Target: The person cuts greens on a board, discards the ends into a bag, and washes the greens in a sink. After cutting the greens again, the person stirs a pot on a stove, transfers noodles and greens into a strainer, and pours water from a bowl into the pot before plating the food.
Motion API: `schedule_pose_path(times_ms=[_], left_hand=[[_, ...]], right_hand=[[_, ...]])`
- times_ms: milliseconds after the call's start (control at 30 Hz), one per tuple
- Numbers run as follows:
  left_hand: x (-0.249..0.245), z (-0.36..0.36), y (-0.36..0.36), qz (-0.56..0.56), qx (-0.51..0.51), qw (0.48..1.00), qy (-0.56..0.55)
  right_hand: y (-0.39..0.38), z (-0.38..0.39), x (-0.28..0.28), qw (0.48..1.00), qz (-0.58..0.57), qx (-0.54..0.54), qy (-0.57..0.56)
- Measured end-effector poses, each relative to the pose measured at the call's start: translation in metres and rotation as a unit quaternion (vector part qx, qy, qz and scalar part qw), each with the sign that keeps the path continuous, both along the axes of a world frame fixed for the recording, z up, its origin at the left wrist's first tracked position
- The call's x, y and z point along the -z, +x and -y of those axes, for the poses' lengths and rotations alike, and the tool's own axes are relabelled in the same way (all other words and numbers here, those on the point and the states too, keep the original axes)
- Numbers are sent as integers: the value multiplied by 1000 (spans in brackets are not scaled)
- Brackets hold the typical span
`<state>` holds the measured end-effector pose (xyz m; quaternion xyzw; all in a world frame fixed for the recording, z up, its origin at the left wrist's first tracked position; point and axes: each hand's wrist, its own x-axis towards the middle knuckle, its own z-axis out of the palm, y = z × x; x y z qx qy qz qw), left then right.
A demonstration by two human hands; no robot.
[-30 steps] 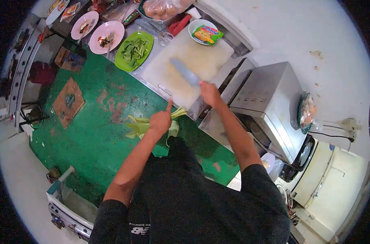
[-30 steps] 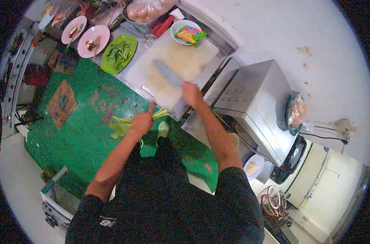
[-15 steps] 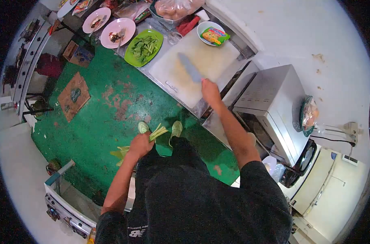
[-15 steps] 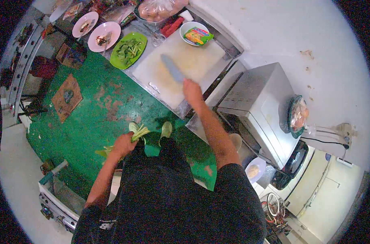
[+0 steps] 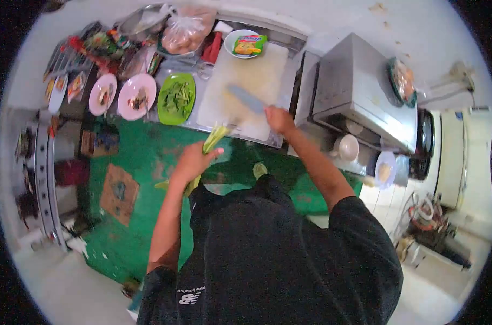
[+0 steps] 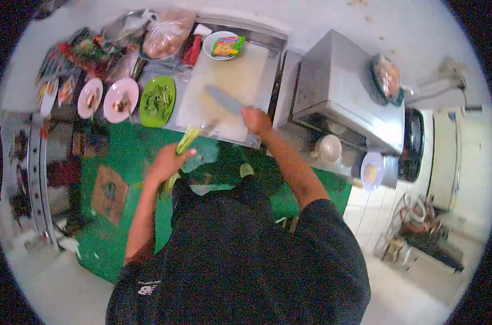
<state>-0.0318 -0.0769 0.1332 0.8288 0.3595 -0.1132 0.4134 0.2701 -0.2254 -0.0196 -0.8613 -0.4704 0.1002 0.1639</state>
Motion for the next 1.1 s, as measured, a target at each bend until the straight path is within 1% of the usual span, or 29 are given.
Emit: schedule_pose_path(times_ms=[33, 67, 100, 133, 167, 233, 267, 333, 400, 433, 467, 500, 533, 567, 600, 633, 700, 733, 767, 800, 833, 900, 933, 1000, 1033, 1100], left_hand=[[2, -21, 1, 4, 25, 1000, 1], [5, -44, 0, 49, 28, 998, 8], [6, -67, -2, 93, 33, 995, 13], [4, -88, 0, 99, 61, 992, 41], [9, -111, 3, 99, 95, 990, 40], [22, -142, 16, 135, 117, 984, -13], [7, -149, 31, 70, 135, 986, -66], [17, -151, 58, 75, 139, 977, -146], [29, -153, 100, 31, 265, 948, -173], [40, -149, 123, 27, 287, 942, -172], [53, -141, 145, 4, 350, 927, -134], [63, -132, 165, -17, 409, 907, -95], [67, -124, 178, -18, 423, 901, -95], [72, -116, 189, 15, 481, 877, 17], [78, -109, 198, 49, 528, 838, 127], [87, -104, 205, 48, 538, 833, 124], [105, -98, 210, 79, 622, 748, 220], [112, -94, 210, 79, 629, 742, 219], [118, -91, 213, 84, 626, 734, 249], [125, -88, 215, 87, 622, 727, 277], [136, -88, 215, 88, 626, 724, 276], [150, -89, 216, 137, 624, 701, 317], [153, -90, 217, 135, 630, 697, 314], [158, -96, 223, 158, 643, 704, 258], [160, -99, 227, 156, 648, 701, 254], [163, -106, 237, 176, 692, 656, 244]], right_hand=[[-30, 7, -11, 998, -46, -9, -43], [-53, 16, -14, 998, -43, 18, -40], [-75, 30, -17, 998, -40, 13, -46], [-94, 37, -20, 998, -39, 10, -52], [-109, 40, -26, 997, -42, 44, -48], [-142, 44, -52, 969, -82, 234, 21], [-151, 37, -55, 962, -79, 259, 24], [-169, 30, -50, 909, -29, 411, 71], [-182, 18, -40, 881, -49, 461, 97], [-190, 12, -37, 863, -69, 486, 121], [-200, 6, -39, 855, -57, 491, 160], [-210, -2, -43, 846, -53, 506, 162], [-220, -11, -50, 813, -44, 544, 200], [-229, -19, -57, 779, -35, 579, 236], [-238, -26, -62, 770, -21, 591, 239], [-245, -31, -65, 764, -21, 601, 236], [-260, -43, -67, 770, -56, 577, 266], [-265, -49, -63, 774, -76, 577, 250], [-263, -54, -60, 780, -92, 573, 236], [-262, -61, -52, 788, -76, 569, 223], [-260, -65, -49, 785, -76, 573, 223], [-252, -74, -45, 795, -102, 569, 183], [-250, -78, -43, 798, -99, 570, 170], [-247, -88, -41, 786, -93, 589, 164], [-246, -94, -40, 778, -84, 601, 159], [-245, -103, -38, 770, -88, 614, 147]])
